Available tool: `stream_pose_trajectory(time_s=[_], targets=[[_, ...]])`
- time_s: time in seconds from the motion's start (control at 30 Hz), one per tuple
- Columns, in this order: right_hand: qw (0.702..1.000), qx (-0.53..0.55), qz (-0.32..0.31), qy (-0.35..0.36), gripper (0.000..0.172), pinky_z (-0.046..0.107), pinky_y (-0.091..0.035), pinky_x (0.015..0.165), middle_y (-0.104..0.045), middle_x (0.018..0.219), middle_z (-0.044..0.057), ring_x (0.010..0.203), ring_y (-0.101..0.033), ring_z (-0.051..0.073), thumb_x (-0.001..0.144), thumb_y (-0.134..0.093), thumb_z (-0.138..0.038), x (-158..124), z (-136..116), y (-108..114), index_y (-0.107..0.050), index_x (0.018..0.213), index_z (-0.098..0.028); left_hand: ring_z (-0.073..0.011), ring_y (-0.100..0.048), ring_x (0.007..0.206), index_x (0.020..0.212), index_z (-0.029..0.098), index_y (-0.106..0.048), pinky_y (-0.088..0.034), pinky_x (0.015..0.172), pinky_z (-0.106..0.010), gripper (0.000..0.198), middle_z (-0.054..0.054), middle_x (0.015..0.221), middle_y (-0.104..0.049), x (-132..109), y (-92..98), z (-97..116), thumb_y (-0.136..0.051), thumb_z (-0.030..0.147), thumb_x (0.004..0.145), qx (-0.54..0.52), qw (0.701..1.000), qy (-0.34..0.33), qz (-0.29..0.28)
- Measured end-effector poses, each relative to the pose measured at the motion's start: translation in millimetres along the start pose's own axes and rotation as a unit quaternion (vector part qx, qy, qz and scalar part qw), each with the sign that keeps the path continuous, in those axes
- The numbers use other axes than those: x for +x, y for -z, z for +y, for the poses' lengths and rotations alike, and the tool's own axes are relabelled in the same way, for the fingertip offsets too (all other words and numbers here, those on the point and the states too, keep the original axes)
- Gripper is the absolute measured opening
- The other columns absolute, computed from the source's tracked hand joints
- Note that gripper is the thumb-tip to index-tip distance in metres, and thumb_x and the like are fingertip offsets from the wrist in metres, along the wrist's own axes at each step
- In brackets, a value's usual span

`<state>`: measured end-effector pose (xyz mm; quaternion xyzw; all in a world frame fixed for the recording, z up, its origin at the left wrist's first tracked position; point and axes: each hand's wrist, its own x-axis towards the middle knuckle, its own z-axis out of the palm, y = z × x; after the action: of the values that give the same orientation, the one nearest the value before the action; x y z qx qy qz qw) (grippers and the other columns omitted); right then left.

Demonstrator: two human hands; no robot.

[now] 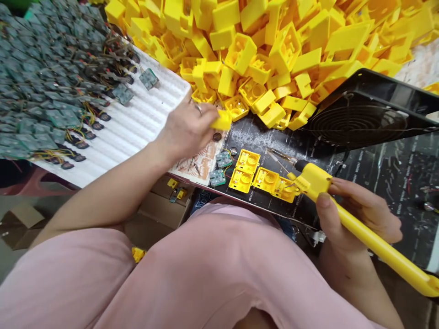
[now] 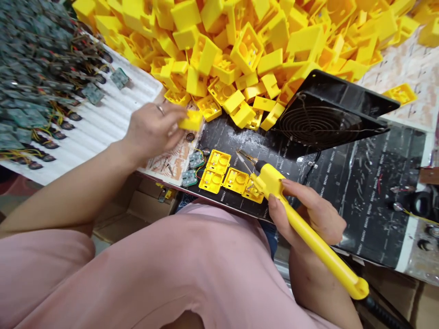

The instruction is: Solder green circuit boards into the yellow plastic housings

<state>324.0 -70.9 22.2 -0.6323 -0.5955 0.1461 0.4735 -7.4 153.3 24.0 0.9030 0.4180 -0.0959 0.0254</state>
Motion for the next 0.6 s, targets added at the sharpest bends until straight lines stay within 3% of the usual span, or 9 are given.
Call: stream_pose_trajectory(time_s=[0.07, 0.1, 0.17, 0.23, 0.33, 0.43, 0.5, 0.6], targets=[[0.999, -0.001, 0.052, 0.0, 0.053, 0.025, -0.046, 0.04, -0.086, 0.095, 0.0, 0.056, -0.07, 0.015, 0.084, -0.094, -0.015, 1, -2, -2, -0.084, 0.132, -0.035, -0.027, -0.074, 0.118, 0.139, 0.021, -0.072, -0.056, 0.097, -0.042, 0.038, -0.012, 0.154, -0.071, -14, 2.3, 3, -0.049, 0.036, 0.113, -0.061, 0.995, -0.084, 0.006], [0.998, 0.0, 0.063, -0.001, 0.05, 0.025, -0.048, 0.042, -0.086, 0.096, 0.0, 0.059, -0.072, 0.016, 0.085, -0.094, -0.019, 2, -4, -4, -0.085, 0.131, -0.034, -0.029, -0.075, 0.123, 0.142, 0.023, -0.072, -0.058, 0.102, -0.043, 0.04, -0.012, 0.156, -0.07, -18, 3.9, 3, -0.05, 0.039, 0.113, -0.098, 0.991, -0.094, 0.011], [0.998, 0.001, 0.058, -0.005, 0.047, 0.025, -0.05, 0.045, -0.086, 0.099, 0.0, 0.064, -0.074, 0.016, 0.087, -0.094, -0.024, 4, -6, -6, -0.084, 0.132, -0.033, -0.0313, -0.071, 0.137, 0.15, 0.025, -0.069, -0.055, 0.116, -0.045, 0.047, -0.011, 0.16, -0.068, -21, 7.2, 2, -0.049, 0.047, 0.115, -0.151, 0.986, -0.071, 0.015], [0.999, 0.001, 0.047, -0.004, 0.047, 0.024, -0.05, 0.046, -0.086, 0.102, 0.0, 0.066, -0.074, 0.014, 0.088, -0.094, -0.026, 5, -7, -8, -0.083, 0.133, -0.032, -0.0333, -0.067, 0.145, 0.159, 0.025, -0.063, -0.051, 0.124, -0.048, 0.055, -0.012, 0.16, -0.068, -15, 10.9, 2, -0.048, 0.055, 0.115, -0.163, 0.986, -0.044, -0.019], [0.996, 0.019, 0.09, 0.011, 0.046, 0.026, -0.058, 0.055, -0.086, 0.102, 0.001, 0.071, -0.076, 0.016, 0.089, -0.095, -0.028, 5, -6, -11, -0.083, 0.133, -0.031, -0.0371, -0.072, 0.134, 0.163, 0.023, -0.06, -0.054, 0.119, -0.05, 0.065, -0.013, 0.14, -0.077, -1, 19.2, 10, -0.056, 0.063, 0.112, -0.121, 0.988, -0.016, -0.099], [0.99, 0.028, 0.14, 0.016, 0.046, 0.033, -0.065, 0.068, -0.084, 0.104, 0.002, 0.08, -0.079, 0.02, 0.095, -0.091, -0.044, 2, -4, -13, -0.08, 0.138, -0.033, -0.039, -0.076, 0.121, 0.159, 0.019, -0.064, -0.057, 0.111, -0.051, 0.068, -0.015, 0.121, -0.081, 12, 30.4, 23, -0.064, 0.065, 0.108, -0.069, 0.992, 0.011, -0.102], [0.987, 0.006, 0.162, 0.019, 0.047, 0.034, -0.065, 0.071, -0.082, 0.105, 0.002, 0.083, -0.078, 0.02, 0.1, -0.084, -0.054, 2, -4, -13, -0.078, 0.142, -0.035, -0.0381, -0.076, 0.121, 0.157, 0.02, -0.065, -0.058, 0.109, -0.049, 0.064, -0.015, 0.124, -0.08, 21, 36.2, 32, -0.068, 0.06, 0.107, -0.076, 0.994, -0.01, -0.077], [0.983, -0.007, 0.185, 0.021, 0.049, 0.033, -0.064, 0.078, -0.08, 0.107, 0.002, 0.089, -0.076, 0.019, 0.098, -0.085, -0.058, 4, -6, -14, -0.078, 0.142, -0.037, -0.0343, -0.072, 0.134, 0.16, 0.026, -0.063, -0.058, 0.111, -0.044, 0.055, -0.012, 0.15, -0.072, 41, 38.3, 48, -0.066, 0.032, 0.105, -0.137, 0.98, -0.122, -0.08]])
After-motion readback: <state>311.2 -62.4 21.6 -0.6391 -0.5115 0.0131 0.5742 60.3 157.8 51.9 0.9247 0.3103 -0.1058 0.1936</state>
